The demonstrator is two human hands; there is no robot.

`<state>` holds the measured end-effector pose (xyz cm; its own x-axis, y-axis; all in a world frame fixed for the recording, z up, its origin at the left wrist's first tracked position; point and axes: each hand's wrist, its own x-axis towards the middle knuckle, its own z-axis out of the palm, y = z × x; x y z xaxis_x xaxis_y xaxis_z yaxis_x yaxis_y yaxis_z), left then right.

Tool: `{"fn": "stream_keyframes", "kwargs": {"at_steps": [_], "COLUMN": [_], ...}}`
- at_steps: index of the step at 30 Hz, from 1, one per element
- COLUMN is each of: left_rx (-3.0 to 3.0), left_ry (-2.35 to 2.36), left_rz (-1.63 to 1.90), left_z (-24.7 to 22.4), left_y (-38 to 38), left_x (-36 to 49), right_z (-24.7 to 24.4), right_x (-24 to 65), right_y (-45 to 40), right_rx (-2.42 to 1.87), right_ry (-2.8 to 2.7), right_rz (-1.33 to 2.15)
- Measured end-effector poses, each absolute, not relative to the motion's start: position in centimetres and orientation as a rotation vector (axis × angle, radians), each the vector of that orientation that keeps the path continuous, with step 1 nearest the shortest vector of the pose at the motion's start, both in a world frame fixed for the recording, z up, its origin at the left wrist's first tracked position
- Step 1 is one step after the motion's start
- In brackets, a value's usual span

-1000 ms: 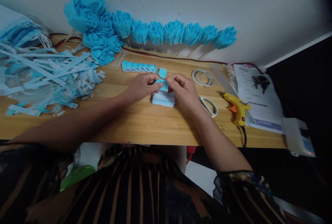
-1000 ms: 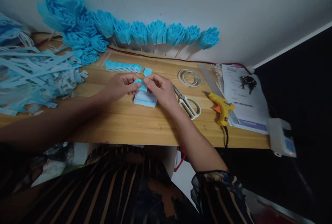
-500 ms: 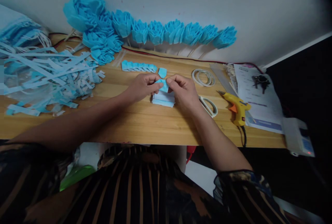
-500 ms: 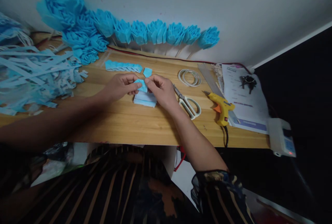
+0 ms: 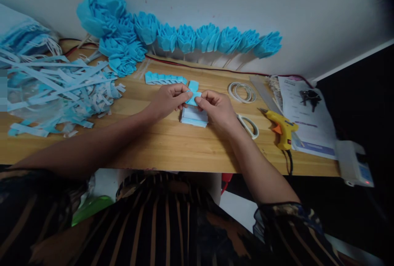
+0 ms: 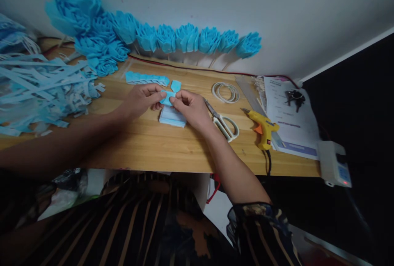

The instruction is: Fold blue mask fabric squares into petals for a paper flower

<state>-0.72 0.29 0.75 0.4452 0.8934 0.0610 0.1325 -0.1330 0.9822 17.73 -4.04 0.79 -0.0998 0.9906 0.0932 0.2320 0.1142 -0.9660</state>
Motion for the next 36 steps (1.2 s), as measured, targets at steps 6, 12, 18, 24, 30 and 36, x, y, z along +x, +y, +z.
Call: {"fn": "stream_keyframes", "kwargs": {"at_steps": [6,12,18,24,30,36], "left_rx": [1.549,1.565,1.614,1.622,1.628,1.502], "left_ry": [0.881,0.919,0.925,0.882,0.871,0.968], "left_rz": [0.872,0.823,0.817,0.835,0.894,0.994], "left_z": [0.8,0.8,0.8,0.9,0.4,0.3], "left_y": [0.2,0.2,0.2,0.1,0.6,1.3], "left_x": [-0.8,-0.6,-0.7,-0.7,-0.9,-1.0], "right_z": [0.9,0.7,1.0,1.3,0.8,1.3], "right_x": [17.7,17.7,18.0,17.8,18.6,21.8], "right_y": [-4.1,-4.1,-4.0,-4.1,-3.4,-2.0], "right_rx": [-1.232,-1.245,-1.234,-1.194,-1.188,-1.302], "right_ry": [-1.506,-1.509,-1.509,-1.493,-1.45,-1.339], "right_rz": [1.067,1.037,1.005,0.989,0.816,0.552]}}
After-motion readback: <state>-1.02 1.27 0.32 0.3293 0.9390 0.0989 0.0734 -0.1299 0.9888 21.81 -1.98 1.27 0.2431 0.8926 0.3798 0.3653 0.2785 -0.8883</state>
